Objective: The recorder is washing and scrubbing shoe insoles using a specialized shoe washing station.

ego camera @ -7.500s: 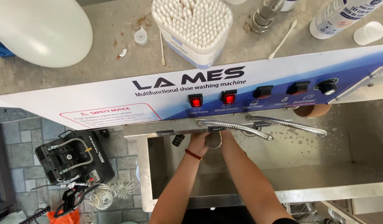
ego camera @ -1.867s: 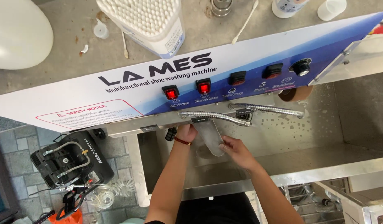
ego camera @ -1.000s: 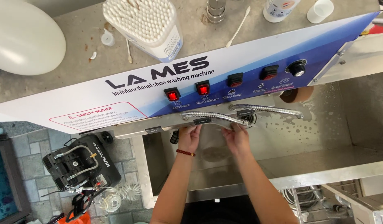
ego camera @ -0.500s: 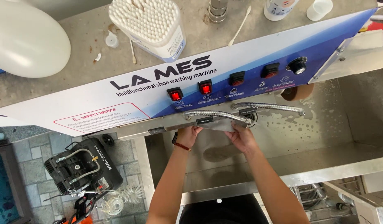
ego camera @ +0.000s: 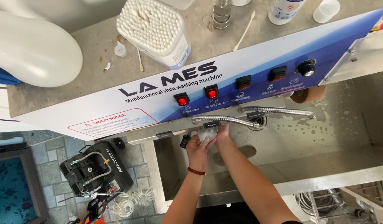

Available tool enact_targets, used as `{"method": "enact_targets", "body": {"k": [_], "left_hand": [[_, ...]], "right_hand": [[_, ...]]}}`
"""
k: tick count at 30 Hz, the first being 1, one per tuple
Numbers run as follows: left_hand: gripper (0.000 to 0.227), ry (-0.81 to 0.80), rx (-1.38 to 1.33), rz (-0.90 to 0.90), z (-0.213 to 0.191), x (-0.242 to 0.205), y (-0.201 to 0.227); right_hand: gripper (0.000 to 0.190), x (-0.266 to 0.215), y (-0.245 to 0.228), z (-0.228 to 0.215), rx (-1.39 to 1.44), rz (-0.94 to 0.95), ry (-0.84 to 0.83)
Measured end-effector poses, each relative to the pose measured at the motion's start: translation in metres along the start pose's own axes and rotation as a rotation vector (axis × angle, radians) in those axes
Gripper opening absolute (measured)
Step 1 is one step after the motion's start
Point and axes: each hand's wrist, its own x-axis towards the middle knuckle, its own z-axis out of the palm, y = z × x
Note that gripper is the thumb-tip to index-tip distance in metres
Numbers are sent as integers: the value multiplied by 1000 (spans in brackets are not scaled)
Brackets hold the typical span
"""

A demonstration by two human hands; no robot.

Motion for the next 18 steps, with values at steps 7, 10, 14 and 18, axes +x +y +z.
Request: {"method": "enact_targets", "body": {"k": [7, 10, 14, 18], "left_hand": [[3, 28, -15, 7, -9, -35, 3], [4, -66, 146, 61, -23, -58, 1], [7, -72, 220, -17, -27, -59, 3], [8, -32, 216, 17, -24, -47, 16]], "right_hand": [[83, -17, 17, -6, -74, 113, -33], [59, -36, 16, -22, 107, 130, -423], [70, -57, 11, 28, -153, -29, -10], [62, -43, 12, 11, -230, 26, -57]]}}
